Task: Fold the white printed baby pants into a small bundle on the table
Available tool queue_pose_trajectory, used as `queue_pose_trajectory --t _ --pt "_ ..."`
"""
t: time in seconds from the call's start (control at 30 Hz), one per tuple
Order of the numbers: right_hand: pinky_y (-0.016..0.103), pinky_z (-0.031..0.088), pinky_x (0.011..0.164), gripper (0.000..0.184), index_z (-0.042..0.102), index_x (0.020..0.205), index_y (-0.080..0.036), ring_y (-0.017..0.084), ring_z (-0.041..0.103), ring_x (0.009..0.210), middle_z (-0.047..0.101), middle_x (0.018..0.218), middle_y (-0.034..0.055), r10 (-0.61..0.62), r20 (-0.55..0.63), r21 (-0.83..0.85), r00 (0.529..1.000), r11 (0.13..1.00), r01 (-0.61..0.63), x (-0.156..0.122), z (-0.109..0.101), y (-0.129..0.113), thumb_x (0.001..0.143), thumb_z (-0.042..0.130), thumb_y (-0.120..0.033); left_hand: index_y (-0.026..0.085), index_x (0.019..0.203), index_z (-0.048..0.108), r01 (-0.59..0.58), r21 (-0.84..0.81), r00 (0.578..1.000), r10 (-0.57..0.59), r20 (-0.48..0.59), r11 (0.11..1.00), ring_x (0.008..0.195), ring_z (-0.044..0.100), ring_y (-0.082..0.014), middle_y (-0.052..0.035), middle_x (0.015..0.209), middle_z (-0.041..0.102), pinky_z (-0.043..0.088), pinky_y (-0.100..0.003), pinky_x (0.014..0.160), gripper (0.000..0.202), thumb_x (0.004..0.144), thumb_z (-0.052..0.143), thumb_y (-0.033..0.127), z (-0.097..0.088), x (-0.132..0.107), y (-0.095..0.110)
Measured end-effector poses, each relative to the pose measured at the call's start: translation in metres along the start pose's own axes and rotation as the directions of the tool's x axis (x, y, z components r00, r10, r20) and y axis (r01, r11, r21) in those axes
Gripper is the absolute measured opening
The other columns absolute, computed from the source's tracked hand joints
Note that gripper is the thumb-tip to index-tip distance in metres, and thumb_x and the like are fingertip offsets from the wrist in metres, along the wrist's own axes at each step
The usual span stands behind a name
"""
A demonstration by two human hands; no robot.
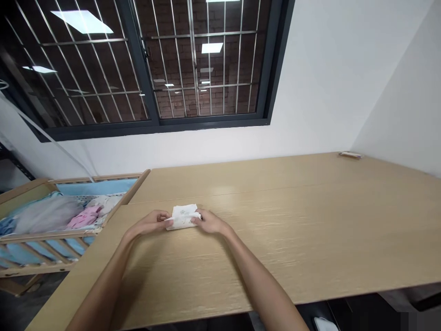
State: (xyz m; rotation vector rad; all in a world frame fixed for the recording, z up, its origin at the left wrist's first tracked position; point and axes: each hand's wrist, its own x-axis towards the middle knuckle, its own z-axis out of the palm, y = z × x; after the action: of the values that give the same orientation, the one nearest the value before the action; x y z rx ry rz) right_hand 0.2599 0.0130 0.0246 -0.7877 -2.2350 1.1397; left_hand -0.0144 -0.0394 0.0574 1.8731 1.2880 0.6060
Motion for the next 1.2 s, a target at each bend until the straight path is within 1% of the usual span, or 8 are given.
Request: queue_pose_trajectory --t 0.1,0.2,0.4,0.53,0.63,0.73,0.9,1.2 --pt "0.035 0.051 0.082 0.043 0.066 0.115 -0.016 0.024 0.064 0.094 0.072 0.108 0.0095 0.003 -0.129 0.023 0.992 1.0 0.0 0.008 0.007 0.008 0.095 0.053 -0.051 0.015 0.103 0.071 -0.023 -0.134 1.0 0.024 0.002 0.991 0.09 0.067 -0.024 -0.007 0.099 0.074 0.051 -0.031 0.077 0.051 0.07 0.075 0.054 0.007 -0.003 -0.007" --pt "0.031 0.049 0.074 0.039 0.065 0.104 -0.016 0.021 0.063 0.083 0.071 0.097 0.0075 0.051 -0.28 -0.06 0.959 0.996 -0.07 0.018 0.016 0.018 0.095 0.052 -0.052 0.014 0.106 0.067 -0.016 -0.157 0.99 -0.007 -0.143 0.987 0.09 0.069 -0.0242 -0.0096 0.098 0.075 0.053 -0.032 0.078 0.052 0.076 0.068 0.057 0.016 0.005 -0.021" --pt "0.029 0.045 0.07 0.028 0.062 0.095 -0.019 0.02 0.06 0.076 0.068 0.082 0.0044 0.087 -0.513 -0.26 0.854 0.932 -0.251 0.037 0.028 0.033 0.095 0.052 -0.045 0.014 0.107 0.057 0.1 -0.036 0.861 -0.105 -0.498 0.994 0.081 0.069 -0.0212 -0.009 0.088 0.073 0.053 -0.033 0.075 0.037 0.084 0.062 0.043 0.031 0.033 -0.051" --pt "0.034 0.046 0.083 0.026 0.062 0.102 -0.021 0.024 0.063 0.089 0.07 0.091 0.007 0.114 -0.575 -0.343 0.81 0.866 -0.365 0.04 0.028 0.035 0.092 0.057 -0.044 0.016 0.111 0.055 0.179 0.087 0.809 -0.096 -0.58 0.98 0.084 0.069 -0.0221 -0.0065 0.084 0.072 0.051 -0.034 0.081 0.03 0.085 0.062 0.03 0.041 0.037 -0.055" --pt "0.042 0.044 0.097 0.039 0.058 0.123 -0.017 0.03 0.06 0.11 0.067 0.115 0.015 0.035 -0.621 -0.413 0.783 0.835 -0.365 0.038 0.029 0.03 0.094 0.054 -0.043 0.015 0.119 0.055 0.216 0.189 0.777 -0.052 -0.627 0.958 0.107 0.065 -0.027 -0.0132 0.106 0.071 0.046 -0.041 0.097 0.034 0.088 0.058 0.028 0.049 0.035 -0.047" --pt "0.046 0.035 0.111 0.05 0.048 0.141 -0.012 0.031 0.046 0.133 0.052 0.142 0.0205 -0.163 -0.492 -0.587 0.855 0.788 -0.187 0.035 0.033 0.022 0.1 0.041 -0.038 0.014 0.139 0.045 0.183 0.299 0.768 0.054 -0.639 0.936 0.137 0.045 -0.0298 -0.0197 0.143 0.053 0.033 -0.046 0.113 0.048 0.096 0.048 0.035 0.061 0.034 -0.036" --pt "0.045 0.019 0.122 0.058 0.034 0.156 -0.013 0.026 0.026 0.15 0.037 0.16 0.0154 -0.212 -0.04 -0.696 0.976 0.708 0.125 0.033 0.048 0.015 0.101 0.035 -0.033 0.006 0.156 0.02 0.011 0.548 0.889 0.243 -0.388 0.836 0.153 0.021 -0.0289 -0.0206 0.163 0.027 0.021 -0.046 0.123 0.074 0.101 0.029 0.054 0.091 0.037 -0.033" --pt "0.048 0.012 0.125 0.064 0.029 0.159 -0.015 0.025 0.02 0.153 0.032 0.162 0.0128 -0.102 -0.048 -0.687 0.994 0.726 0.041 0.025 0.043 0.026 0.103 0.033 -0.045 0.006 0.158 0.018 0.178 0.628 0.919 0.101 -0.382 0.758 0.154 0.018 -0.0293 -0.0199 0.164 0.024 0.021 -0.049 0.122 0.077 0.101 0.02 0.058 0.099 0.033 -0.049"
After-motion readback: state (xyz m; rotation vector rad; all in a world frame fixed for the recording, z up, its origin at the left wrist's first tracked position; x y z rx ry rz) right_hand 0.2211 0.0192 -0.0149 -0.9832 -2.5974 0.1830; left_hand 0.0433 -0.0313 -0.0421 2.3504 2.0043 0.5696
